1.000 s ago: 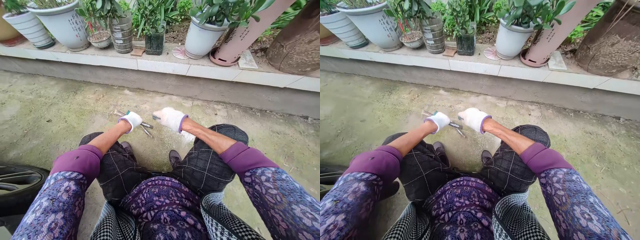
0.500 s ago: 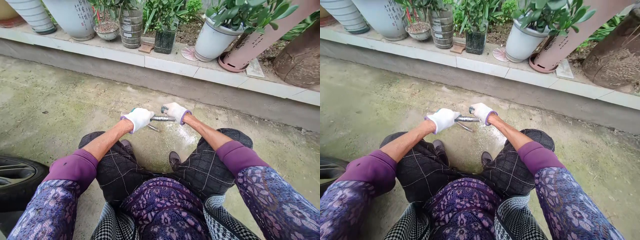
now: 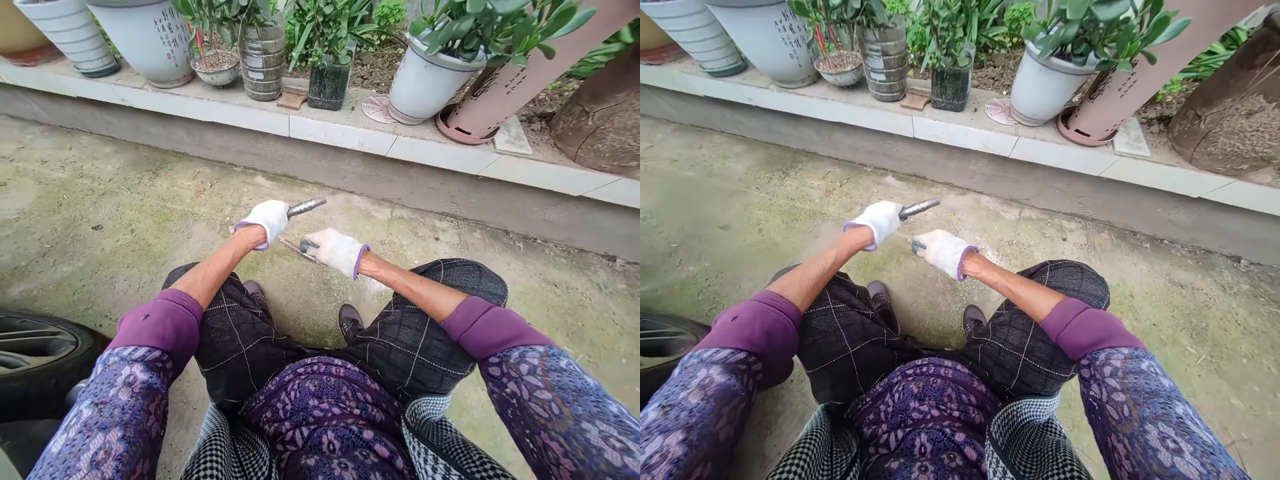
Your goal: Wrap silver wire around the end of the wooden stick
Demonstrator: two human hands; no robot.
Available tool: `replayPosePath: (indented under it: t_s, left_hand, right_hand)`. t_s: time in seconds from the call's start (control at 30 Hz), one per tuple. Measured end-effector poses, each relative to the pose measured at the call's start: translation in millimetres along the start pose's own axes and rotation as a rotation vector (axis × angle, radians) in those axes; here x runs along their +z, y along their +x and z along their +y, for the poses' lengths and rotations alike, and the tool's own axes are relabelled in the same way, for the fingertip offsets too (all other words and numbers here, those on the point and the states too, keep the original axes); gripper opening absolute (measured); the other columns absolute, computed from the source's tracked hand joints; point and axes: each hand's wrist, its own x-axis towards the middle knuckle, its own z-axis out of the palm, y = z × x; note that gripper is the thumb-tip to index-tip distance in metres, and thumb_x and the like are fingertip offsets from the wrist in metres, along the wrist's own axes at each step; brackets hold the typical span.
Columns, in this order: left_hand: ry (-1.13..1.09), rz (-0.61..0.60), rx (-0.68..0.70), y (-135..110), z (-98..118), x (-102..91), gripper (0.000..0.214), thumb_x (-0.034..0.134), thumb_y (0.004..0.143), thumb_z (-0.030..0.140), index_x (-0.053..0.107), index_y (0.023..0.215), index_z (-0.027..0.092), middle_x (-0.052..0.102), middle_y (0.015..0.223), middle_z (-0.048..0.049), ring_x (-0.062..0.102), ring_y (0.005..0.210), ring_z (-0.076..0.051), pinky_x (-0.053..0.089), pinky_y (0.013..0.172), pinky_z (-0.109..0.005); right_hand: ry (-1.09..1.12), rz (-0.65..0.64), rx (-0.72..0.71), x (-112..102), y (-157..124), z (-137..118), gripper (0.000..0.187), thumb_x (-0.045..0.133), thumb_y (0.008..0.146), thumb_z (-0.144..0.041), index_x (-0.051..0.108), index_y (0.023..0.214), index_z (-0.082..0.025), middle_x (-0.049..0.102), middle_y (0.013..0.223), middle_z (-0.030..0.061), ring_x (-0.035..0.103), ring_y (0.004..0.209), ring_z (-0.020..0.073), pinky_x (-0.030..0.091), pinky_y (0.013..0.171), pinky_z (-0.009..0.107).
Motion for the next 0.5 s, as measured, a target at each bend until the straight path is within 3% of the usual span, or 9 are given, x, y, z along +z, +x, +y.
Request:
replayPosePath:
  t_s: [0.13,0.33,0.43,0.5]
  left_hand:
    - [0.148,0.008,0.039,-2,11,9.5,0.034,0.048,0.09,0.014,0.073,0.113,0.01,0.074,0.099,-0.0217,0.072,0.102,-0.032,0.054,0.085,-0.038]
    - [0.347,-0.194,0.3,-19,34,18.6,0.03,0.05,0.084,0.004,0.075,0.101,0.008,0.074,0.092,-0.0242,0.072,0.099,-0.036,0.053,0.084,-0.043]
    - [0.305,-0.199,0.364,-24,37,18.6,0.031,0.052,0.085,0.009,0.075,0.104,0.013,0.075,0.086,-0.019,0.074,0.088,-0.032,0.054,0.077,-0.04]
    - [0.162,-0.145,0.36,-25,32,14.2,0.03,0.053,0.086,0.017,0.075,0.107,0.017,0.075,0.083,-0.0138,0.073,0.08,-0.028,0.054,0.072,-0.035]
  right_hand:
    - [-0.111,0.007,0.029,-12,-14,3,0.03,0.044,0.099,-0.029,0.072,0.103,-0.018,0.075,0.096,0.0091,0.063,0.078,0.0179,0.033,0.063,0.029]
    - [-0.182,0.017,0.101,-20,-10,26,0.027,0.049,0.092,-0.03,0.073,0.103,-0.021,0.075,0.092,0.0102,0.065,0.075,0.0213,0.032,0.059,0.031]
    - [-0.099,0.126,0.139,-28,-2,47,0.025,0.051,0.088,-0.026,0.073,0.1,-0.021,0.075,0.091,0.0078,0.063,0.076,0.0197,0.034,0.061,0.03]
    - [0.044,0.178,0.15,-33,5,58,0.025,0.052,0.086,-0.023,0.074,0.096,-0.019,0.073,0.089,0.0059,0.061,0.074,0.0174,0.036,0.062,0.028]
